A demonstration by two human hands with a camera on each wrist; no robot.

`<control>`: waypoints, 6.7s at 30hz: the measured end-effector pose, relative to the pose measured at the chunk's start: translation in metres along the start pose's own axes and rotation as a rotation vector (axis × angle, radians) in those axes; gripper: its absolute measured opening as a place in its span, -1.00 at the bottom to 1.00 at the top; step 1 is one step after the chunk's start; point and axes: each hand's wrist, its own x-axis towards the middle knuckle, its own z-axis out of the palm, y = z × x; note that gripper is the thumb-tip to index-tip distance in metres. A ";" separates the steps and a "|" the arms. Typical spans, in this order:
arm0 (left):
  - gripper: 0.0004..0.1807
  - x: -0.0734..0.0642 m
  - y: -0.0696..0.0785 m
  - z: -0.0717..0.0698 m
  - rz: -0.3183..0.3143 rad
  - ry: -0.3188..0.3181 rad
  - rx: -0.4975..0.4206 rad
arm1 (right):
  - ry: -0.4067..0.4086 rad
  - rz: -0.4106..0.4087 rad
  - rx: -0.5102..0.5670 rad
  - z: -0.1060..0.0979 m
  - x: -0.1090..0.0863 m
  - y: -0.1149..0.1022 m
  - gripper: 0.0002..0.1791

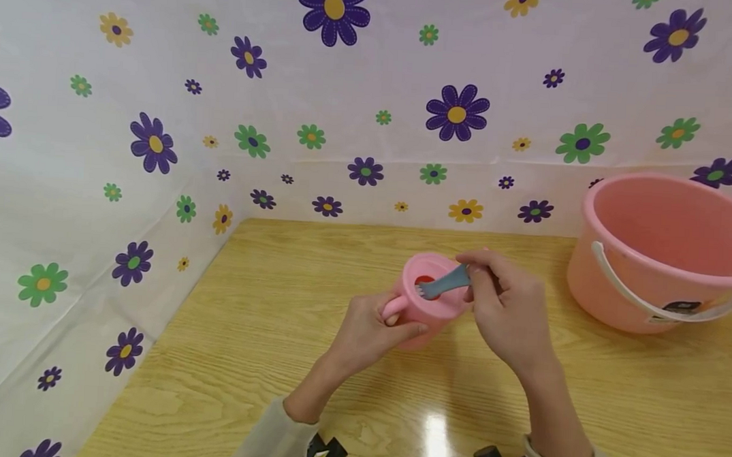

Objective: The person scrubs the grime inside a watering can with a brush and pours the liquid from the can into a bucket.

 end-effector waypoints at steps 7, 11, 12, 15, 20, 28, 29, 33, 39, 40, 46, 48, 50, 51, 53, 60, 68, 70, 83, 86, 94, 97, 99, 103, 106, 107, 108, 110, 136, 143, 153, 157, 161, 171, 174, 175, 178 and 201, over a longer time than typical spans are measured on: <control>-0.63 0.001 0.000 0.001 -0.004 0.003 -0.011 | 0.016 0.017 -0.026 -0.003 0.003 0.001 -0.77; -0.59 0.000 -0.001 0.000 -0.013 -0.002 -0.013 | -0.028 0.030 -0.026 0.000 0.003 0.001 -0.78; -0.58 0.000 -0.001 0.000 -0.013 -0.002 -0.011 | -0.042 0.033 -0.022 0.001 0.002 0.001 -0.78; -0.56 0.000 -0.001 0.000 -0.012 -0.004 -0.012 | -0.083 0.026 -0.018 0.006 0.001 0.003 -0.79; -0.60 0.000 -0.002 0.001 -0.016 -0.001 -0.012 | -0.133 0.012 -0.028 0.014 -0.001 0.006 -0.80; -0.62 0.000 -0.002 0.003 -0.021 -0.010 -0.010 | -0.150 0.118 -0.033 0.014 -0.003 0.005 -0.80; -0.61 0.000 -0.002 0.003 -0.019 -0.010 -0.010 | -0.150 0.130 -0.029 0.014 -0.003 0.005 -0.80; -0.58 0.000 -0.002 0.003 -0.020 -0.010 -0.002 | -0.142 0.161 -0.004 0.011 -0.002 0.002 -0.82; -0.62 0.000 -0.001 0.002 -0.028 -0.013 0.008 | -0.081 0.187 0.065 0.003 0.001 -0.004 -0.86; -0.65 0.000 -0.001 0.002 -0.026 -0.011 0.011 | -0.067 0.189 0.074 0.002 0.001 -0.004 -0.86; -0.72 0.000 -0.001 0.004 -0.018 -0.012 0.009 | -0.025 0.194 0.074 -0.007 0.003 -0.002 -0.85; -0.71 0.000 0.000 0.004 -0.017 -0.013 0.003 | -0.024 0.197 0.072 -0.010 0.003 -0.002 -0.86; -0.69 0.000 -0.001 0.004 -0.015 -0.015 -0.001 | -0.026 0.203 0.069 -0.011 0.004 -0.002 -0.86; -0.69 0.000 -0.001 0.004 -0.016 -0.016 -0.004 | -0.026 0.206 0.070 -0.012 0.004 -0.003 -0.87; -0.68 0.000 -0.001 0.004 -0.016 -0.017 -0.010 | -0.027 0.210 0.077 -0.013 0.005 -0.003 -0.87; -0.74 0.001 0.001 0.003 -0.021 -0.006 0.007 | -0.061 0.247 0.143 -0.007 0.004 -0.001 -0.88; -0.63 0.000 0.001 0.001 -0.011 -0.003 -0.006 | -0.150 0.257 0.071 0.006 0.001 0.002 -0.90; -0.62 0.000 0.001 0.001 -0.010 -0.001 -0.006 | -0.152 0.255 0.078 0.008 0.000 0.003 -0.90; -0.58 0.000 -0.003 0.003 0.005 -0.012 -0.013 | -0.073 0.310 0.148 -0.003 0.003 0.006 -0.84; -0.60 0.000 -0.003 0.003 0.009 -0.012 -0.016 | -0.032 0.316 0.171 -0.006 0.005 0.007 -0.83; -0.71 0.000 -0.004 0.003 0.007 -0.015 -0.022 | 0.038 0.298 0.207 -0.012 0.006 0.008 -0.86; -0.67 -0.001 -0.004 0.003 0.012 -0.016 -0.028 | 0.032 0.278 0.198 -0.011 0.006 0.008 -0.86; -0.62 0.000 -0.004 0.003 0.017 -0.015 -0.032 | 0.014 0.266 0.180 -0.010 0.005 0.007 -0.86; -0.61 0.000 -0.002 0.002 0.020 -0.016 -0.025 | -0.037 0.260 0.138 -0.006 0.004 0.007 -0.86; -0.62 0.001 -0.001 0.001 0.013 -0.016 -0.021 | -0.070 0.252 0.138 -0.003 0.003 0.007 -0.88; -0.61 0.001 -0.001 0.001 0.011 -0.015 -0.019 | -0.078 0.243 0.142 -0.002 0.003 0.007 -0.90; -0.61 0.001 -0.002 0.002 0.010 -0.015 -0.015 | -0.088 0.231 0.145 0.000 0.003 0.008 -0.91; -0.60 0.001 -0.002 0.001 0.009 -0.014 -0.006 | -0.109 0.214 0.144 0.002 0.002 0.008 -0.92; -0.56 0.003 -0.001 0.004 0.038 -0.029 0.011 | -0.024 0.194 0.253 -0.005 0.006 0.008 -0.87; -0.61 0.003 0.000 0.003 0.034 -0.035 0.017 | -0.096 0.163 0.281 -0.004 0.005 0.006 -0.87; -0.74 0.001 0.000 0.001 0.021 -0.054 0.001 | -0.194 0.091 0.166 0.004 0.002 0.011 -0.84; -0.72 0.001 0.000 0.000 0.024 -0.052 0.003 | -0.249 0.100 0.098 0.006 0.001 0.013 -0.85; -0.74 0.001 0.000 0.001 0.023 -0.044 0.025 | -0.283 0.086 -0.008 0.008 0.000 0.014 -0.88; -0.64 0.001 -0.001 0.000 0.040 -0.031 0.078 | -0.314 -0.001 -0.175 0.010 0.000 0.008 -0.89; -0.57 0.001 -0.001 0.000 0.033 -0.022 0.091 | -0.344 -0.033 -0.177 0.010 0.000 0.007 -0.86; -0.55 0.001 -0.001 0.000 0.029 -0.021 0.091 | -0.353 -0.045 -0.172 0.010 0.000 0.006 -0.84; -0.57 0.001 -0.001 0.000 0.015 -0.022 0.089 | -0.377 -0.054 -0.152 0.009 0.000 0.007 -0.80; -0.68 0.003 -0.001 0.002 -0.026 -0.052 0.011 | -0.234 0.013 0.175 0.001 -0.001 0.007 -0.78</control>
